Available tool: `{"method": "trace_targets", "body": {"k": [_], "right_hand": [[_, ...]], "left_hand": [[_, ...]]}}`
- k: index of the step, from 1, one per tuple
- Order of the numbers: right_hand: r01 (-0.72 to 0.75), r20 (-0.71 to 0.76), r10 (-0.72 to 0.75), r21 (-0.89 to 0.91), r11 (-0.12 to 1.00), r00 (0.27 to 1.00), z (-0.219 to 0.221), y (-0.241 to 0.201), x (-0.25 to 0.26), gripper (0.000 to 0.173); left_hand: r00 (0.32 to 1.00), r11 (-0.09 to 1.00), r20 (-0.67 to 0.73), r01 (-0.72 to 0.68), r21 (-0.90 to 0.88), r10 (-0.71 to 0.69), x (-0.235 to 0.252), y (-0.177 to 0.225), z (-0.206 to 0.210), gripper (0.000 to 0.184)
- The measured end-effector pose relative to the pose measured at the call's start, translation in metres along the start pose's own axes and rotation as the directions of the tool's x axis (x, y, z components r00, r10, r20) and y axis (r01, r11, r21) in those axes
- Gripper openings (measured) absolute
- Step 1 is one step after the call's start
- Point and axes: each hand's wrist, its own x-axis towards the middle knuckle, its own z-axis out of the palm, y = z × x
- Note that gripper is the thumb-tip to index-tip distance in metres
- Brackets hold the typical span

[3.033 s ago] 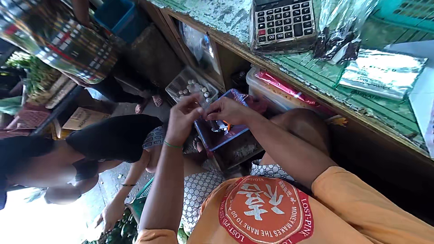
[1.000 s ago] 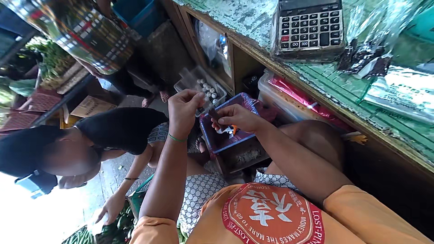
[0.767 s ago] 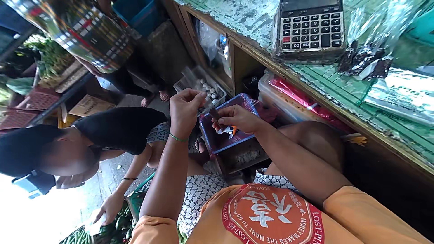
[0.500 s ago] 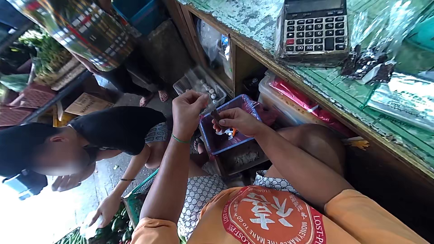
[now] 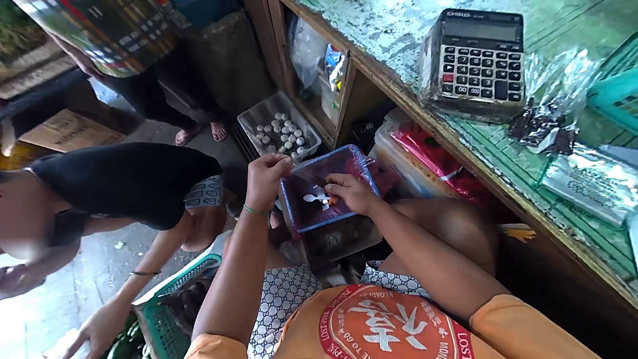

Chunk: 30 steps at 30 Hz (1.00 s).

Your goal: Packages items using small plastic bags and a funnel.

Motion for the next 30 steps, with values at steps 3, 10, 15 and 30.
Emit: {"method": "trace_targets", "body": {"k": [3,10,15,30], "right_hand": [[-0.132,-0.096,0.115,-0.206,0.97,0.989,0.0,0.016,0.007,0.029],[-0.309,-0.072,0.409,-0.776,0.55,0.91,0.003,0.015,0.028,0.03],[-0.229,-0.151,0.639,-0.973,0.04,0.754,0.043,0.009,0.07,0.028],[-0.205,-0.114,0.646,-0.977,0.066,0.754,0.015,-0.015,0.054,0.034]], "left_hand": [[0.972,0.976,0.113,0.212,-0.052,-0.205,0.017,-0.057,-0.024,0.01],[0.783,0.864,0.373,0.405,0.299,-0.497,0.034,-0.165,-0.037,0.016],[0.825,0.658,0.247,0.187,0.729,-0.508,0.048,-0.201,-0.038,0.042],[0.873,0.832,0.447,-0.096,0.547,-0.194,0.037,-0.184,-0.012,0.043]]}}
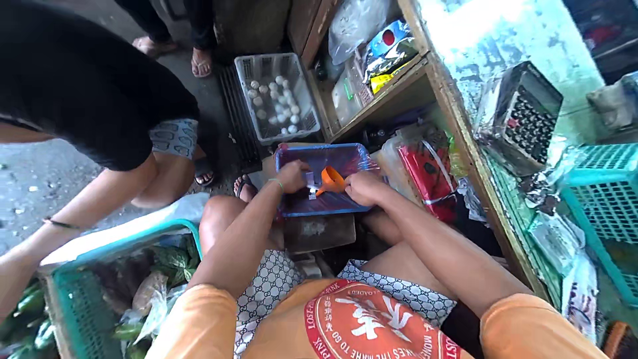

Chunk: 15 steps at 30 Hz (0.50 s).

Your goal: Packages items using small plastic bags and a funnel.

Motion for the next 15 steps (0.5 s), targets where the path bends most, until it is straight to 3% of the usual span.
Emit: {"method": "trace_targets", "body": {"k": [3,5,7,9,10,13,15], "right_hand": [[0.158,-0.076,-0.147,0.185,0.97,0.986,0.009,0.028,-0.023,0.034],[0.227,-0.154,-0.189,0.285,0.931,0.97,0.011,0.042,-0.041,0.032],[0.293,-0.257,-0.196,0.425,0.856,0.946,0.018,0.058,-0.054,0.032],[0.389,-0.377,-0.177,0.614,0.687,0.909,0.027,0.075,-0.06,0.03],[0.454,-0.435,-0.174,0.703,0.548,0.883,0.033,0.079,-0.063,0.029],[0.592,-0.559,-0.214,0.793,0.143,0.801,0.031,0.072,-0.079,0.023],[0.681,-0.657,-0.248,0.732,0.011,0.712,0.023,0.062,-0.085,0.022]], "left_hand": [[0.992,0.994,0.102,-0.059,-0.089,0.068,0.006,0.0,0.022,0.051],[0.989,0.988,0.141,-0.033,-0.15,0.054,-0.003,0.015,0.013,0.036],[0.997,0.959,0.062,-0.023,-0.282,0.042,-0.024,0.043,-0.009,0.027],[0.996,0.88,-0.077,-0.075,-0.47,0.043,-0.043,0.086,-0.041,0.023],[0.987,0.86,-0.152,-0.118,-0.496,0.047,-0.051,0.11,-0.058,0.019],[0.918,0.9,-0.374,-0.27,-0.343,0.133,-0.071,0.19,-0.106,0.01],[0.853,0.91,-0.455,-0.372,-0.183,0.257,-0.088,0.246,-0.129,0.008]]}}
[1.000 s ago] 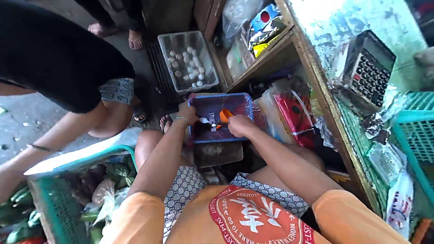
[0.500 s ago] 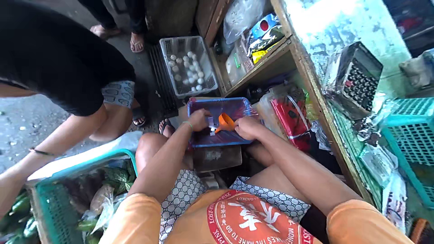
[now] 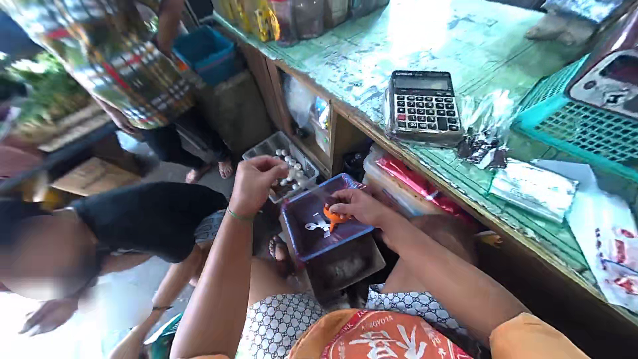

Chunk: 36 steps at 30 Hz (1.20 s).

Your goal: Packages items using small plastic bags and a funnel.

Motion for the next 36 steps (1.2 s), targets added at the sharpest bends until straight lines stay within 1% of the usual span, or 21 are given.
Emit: {"method": "trace_targets", "body": {"k": [2,3,4,5,6,8,9,11,14,15,17,20,22,24,26,29,32,34,36], "right_hand": [[0.126,0.012,-0.127,0.066,0.99,0.992,0.009,-0.008,0.006,0.024],[0.178,0.012,-0.18,0.076,0.981,0.984,0.011,-0.008,0.007,0.029],[0.213,0.012,-0.214,0.058,0.975,0.977,0.011,-0.006,0.007,0.039],[0.215,-0.003,-0.214,0.022,0.976,0.977,0.009,-0.003,0.006,0.049],[0.188,-0.034,-0.187,0.007,0.982,0.982,0.005,0.0,0.005,0.053],[0.089,-0.137,-0.083,0.037,0.995,0.987,0.0,0.007,0.001,0.043],[0.04,-0.188,-0.03,0.052,0.998,0.982,0.0,0.01,0.001,0.036],[-0.022,-0.258,0.049,0.106,0.994,0.965,0.003,0.01,-0.001,0.027],[-0.012,-0.286,0.111,0.329,0.944,0.952,0.014,-0.004,-0.006,0.028],[-0.006,-0.274,0.132,0.417,0.909,0.953,0.017,-0.008,-0.007,0.031],[-0.038,-0.194,0.184,0.584,0.811,0.964,0.021,-0.019,-0.006,0.042],[-0.127,-0.04,0.245,0.767,0.629,0.969,0.024,-0.022,-0.006,0.058],[-0.137,-0.033,0.301,0.84,0.525,0.953,0.026,-0.017,-0.004,0.056],[-0.109,-0.072,0.35,0.874,0.473,0.934,0.026,-0.01,-0.003,0.049],[-0.091,-0.109,0.372,0.873,0.48,0.922,0.026,-0.013,-0.005,0.04],[-0.092,-0.125,0.37,0.851,0.516,0.921,0.027,-0.022,-0.011,0.031],[-0.092,-0.115,0.303,0.801,0.591,0.946,0.029,-0.026,-0.015,0.03],[-0.076,-0.102,0.226,0.743,0.665,0.969,0.03,-0.024,-0.017,0.03],[-0.031,-0.118,0.13,0.614,0.788,0.984,0.033,-0.02,-0.017,0.03]], "left_hand": [[0.99,0.98,0.03,-0.143,0.139,0.14,0.008,0.054,-0.001,0.011],[0.978,0.954,0.069,-0.21,0.215,0.199,0.008,0.076,0.0,0.01],[0.964,0.92,0.107,-0.266,0.286,0.246,0.007,0.096,0.002,0.008],[0.948,0.891,0.144,-0.315,0.327,0.282,0.006,0.112,0.003,0.005],[0.937,0.878,0.174,-0.345,0.333,0.302,0.005,0.125,0.004,0.003],[0.937,0.892,0.207,-0.336,0.301,0.282,0.012,0.13,0.004,0.003],[0.949,0.889,0.208,-0.299,0.346,0.238,0.017,0.125,0.004,0.006],[0.967,0.834,0.197,-0.24,0.496,0.162,0.023,0.113,0.006,0.007],[0.974,0.82,0.176,-0.214,0.531,0.14,0.024,0.098,0.014,0.006],[0.977,0.829,0.169,-0.199,0.522,0.128,0.025,0.095,0.018,0.006],[0.976,0.85,0.183,-0.194,0.489,0.117,0.022,0.091,0.028,0.005],[0.951,0.862,0.27,-0.262,0.434,0.153,0.006,0.076,0.048,0.006],[0.922,0.878,0.34,-0.311,0.364,0.186,-0.019,0.055,0.068,0.008],[0.908,0.894,0.367,-0.322,0.311,0.2,-0.055,0.03,0.091,0.008],[0.912,0.9,0.358,-0.316,0.3,0.201,-0.087,0.005,0.109,0.009],[0.942,0.936,0.285,-0.253,0.244,0.18,-0.12,-0.024,0.123,0.008],[0.962,0.941,0.209,-0.227,0.251,0.176,-0.138,-0.045,0.125,0.008],[0.966,0.94,0.179,-0.228,0.255,0.186,-0.144,-0.056,0.125,0.008],[0.976,0.962,0.179,-0.166,0.218,0.128,-0.14,-0.058,0.12,0.008]]}}
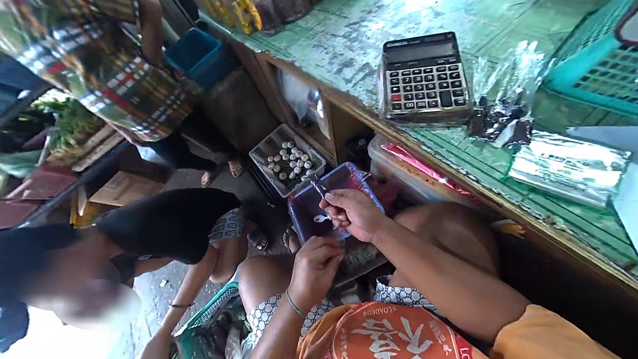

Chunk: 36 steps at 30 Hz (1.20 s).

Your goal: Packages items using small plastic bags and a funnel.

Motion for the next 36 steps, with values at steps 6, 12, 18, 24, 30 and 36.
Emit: {"method": "trace_targets", "body": {"k": [6,12,18,24,30,36], "right_hand": [[0.247,0.152,-0.202,-0.415,0.876,0.968,-0.004,0.006,-0.001,0.026],[0.264,0.231,-0.167,-0.5,0.825,0.959,-0.01,0.002,-0.002,0.027],[0.102,0.156,-0.069,-0.215,0.971,0.985,-0.012,0.002,0.004,0.029],[0.154,0.186,-0.101,-0.296,0.943,0.977,-0.013,0.008,0.006,0.021],[0.354,0.229,-0.285,-0.759,0.546,0.931,-0.013,0.018,0.007,0.026],[0.36,0.235,-0.273,-0.604,0.711,0.933,-0.014,0.02,0.011,0.027]], "left_hand": [[0.877,0.783,-0.165,0.299,-0.546,-0.45,0.061,0.004,-0.059,0.031],[0.901,0.691,-0.043,0.3,-0.658,-0.432,0.082,0.007,-0.063,0.01],[0.863,0.62,-0.106,0.264,-0.738,-0.493,0.078,0.005,-0.055,0.009],[0.818,0.573,-0.085,0.321,-0.754,-0.569,0.072,0.0,-0.051,0.015],[0.781,0.543,-0.108,0.321,-0.776,-0.616,0.06,-0.005,-0.047,0.015],[0.839,0.595,-0.036,0.354,-0.721,-0.542,0.053,-0.004,-0.059,0.01]]}}
